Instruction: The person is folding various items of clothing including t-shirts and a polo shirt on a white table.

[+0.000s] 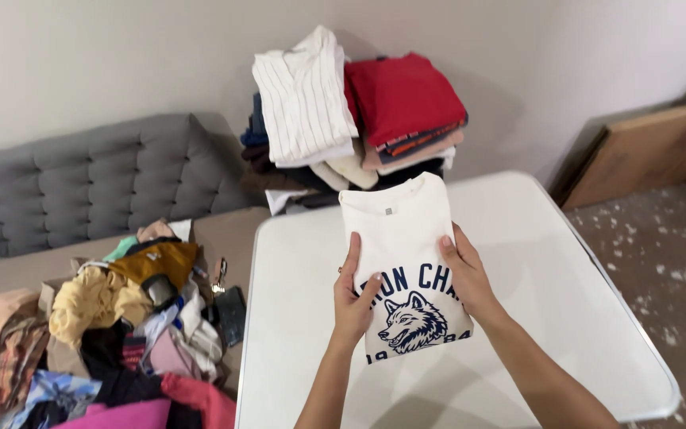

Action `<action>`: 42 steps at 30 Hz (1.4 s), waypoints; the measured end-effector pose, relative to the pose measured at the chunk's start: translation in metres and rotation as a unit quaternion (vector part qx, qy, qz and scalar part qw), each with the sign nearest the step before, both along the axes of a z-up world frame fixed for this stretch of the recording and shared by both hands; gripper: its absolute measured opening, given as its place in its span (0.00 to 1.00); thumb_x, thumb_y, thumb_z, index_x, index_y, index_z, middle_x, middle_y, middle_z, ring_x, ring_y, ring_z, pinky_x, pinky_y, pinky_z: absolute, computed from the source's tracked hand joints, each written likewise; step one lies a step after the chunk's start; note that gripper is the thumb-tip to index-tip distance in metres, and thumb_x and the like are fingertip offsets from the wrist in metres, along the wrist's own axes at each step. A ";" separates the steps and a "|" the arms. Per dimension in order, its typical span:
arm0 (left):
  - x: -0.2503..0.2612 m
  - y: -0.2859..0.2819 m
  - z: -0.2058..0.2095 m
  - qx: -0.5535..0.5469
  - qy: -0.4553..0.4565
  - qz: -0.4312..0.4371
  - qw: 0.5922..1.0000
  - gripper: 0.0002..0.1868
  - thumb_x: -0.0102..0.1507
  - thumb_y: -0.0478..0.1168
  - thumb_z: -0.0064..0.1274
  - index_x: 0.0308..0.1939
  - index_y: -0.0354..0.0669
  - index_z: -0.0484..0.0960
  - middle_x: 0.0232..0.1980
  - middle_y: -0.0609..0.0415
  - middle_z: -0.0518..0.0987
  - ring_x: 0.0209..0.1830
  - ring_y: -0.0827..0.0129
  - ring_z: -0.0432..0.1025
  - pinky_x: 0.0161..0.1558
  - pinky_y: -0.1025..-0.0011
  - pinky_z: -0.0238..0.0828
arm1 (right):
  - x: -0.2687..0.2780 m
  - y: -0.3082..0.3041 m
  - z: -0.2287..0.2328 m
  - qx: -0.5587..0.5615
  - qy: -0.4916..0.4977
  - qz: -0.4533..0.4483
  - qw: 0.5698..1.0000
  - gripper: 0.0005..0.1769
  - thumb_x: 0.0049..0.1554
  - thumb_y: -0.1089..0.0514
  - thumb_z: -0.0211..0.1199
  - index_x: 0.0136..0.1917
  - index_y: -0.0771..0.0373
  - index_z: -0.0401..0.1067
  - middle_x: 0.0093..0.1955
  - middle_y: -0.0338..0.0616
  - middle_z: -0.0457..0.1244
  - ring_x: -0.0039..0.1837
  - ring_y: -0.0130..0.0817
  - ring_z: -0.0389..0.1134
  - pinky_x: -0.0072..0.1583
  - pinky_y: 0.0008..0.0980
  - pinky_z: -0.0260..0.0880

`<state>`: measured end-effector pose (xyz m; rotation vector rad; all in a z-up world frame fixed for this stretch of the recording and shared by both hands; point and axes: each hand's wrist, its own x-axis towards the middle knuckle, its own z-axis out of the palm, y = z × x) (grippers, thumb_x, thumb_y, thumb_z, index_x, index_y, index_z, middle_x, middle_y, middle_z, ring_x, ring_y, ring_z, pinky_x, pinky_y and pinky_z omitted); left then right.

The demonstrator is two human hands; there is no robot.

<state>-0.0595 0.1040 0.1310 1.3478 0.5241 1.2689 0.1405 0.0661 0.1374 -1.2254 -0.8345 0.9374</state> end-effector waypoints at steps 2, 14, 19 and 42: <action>-0.003 0.023 0.011 0.027 -0.011 0.004 1.000 0.39 0.65 0.27 0.48 0.79 0.33 0.51 0.82 0.41 0.56 0.79 0.66 0.56 0.74 0.71 0.51 | -0.002 0.027 0.015 0.008 -0.013 0.003 1.000 0.33 0.65 0.44 0.49 0.78 0.61 0.58 0.65 0.47 0.66 0.62 0.30 0.67 0.61 0.28 0.68; -0.037 0.246 0.072 0.221 -0.004 0.100 0.970 0.39 0.64 0.22 0.44 0.80 0.33 0.54 0.82 0.43 0.58 0.78 0.66 0.58 0.73 0.73 0.53 | -0.030 0.257 0.098 0.196 -0.073 0.090 0.974 0.30 0.67 0.47 0.49 0.77 0.63 0.58 0.67 0.44 0.64 0.65 0.27 0.65 0.65 0.27 0.64; -0.039 0.363 0.116 0.285 0.040 0.147 0.946 0.39 0.64 0.23 0.46 0.80 0.40 0.56 0.80 0.43 0.63 0.74 0.66 0.63 0.70 0.74 0.58 | -0.022 0.397 0.121 0.223 -0.075 0.085 0.968 0.25 0.70 0.50 0.51 0.71 0.71 0.66 0.61 0.53 0.66 0.58 0.32 0.66 0.61 0.32 0.68; -0.025 0.531 0.031 0.183 0.115 0.204 0.955 0.28 0.65 0.34 0.53 0.71 0.38 0.71 0.63 0.39 0.80 0.60 0.64 0.73 0.62 0.70 0.67 | 0.011 0.581 0.028 0.202 -0.119 -0.052 0.971 0.34 0.53 0.64 0.59 0.74 0.64 0.63 0.61 0.59 0.69 0.57 0.42 0.72 0.57 0.34 0.71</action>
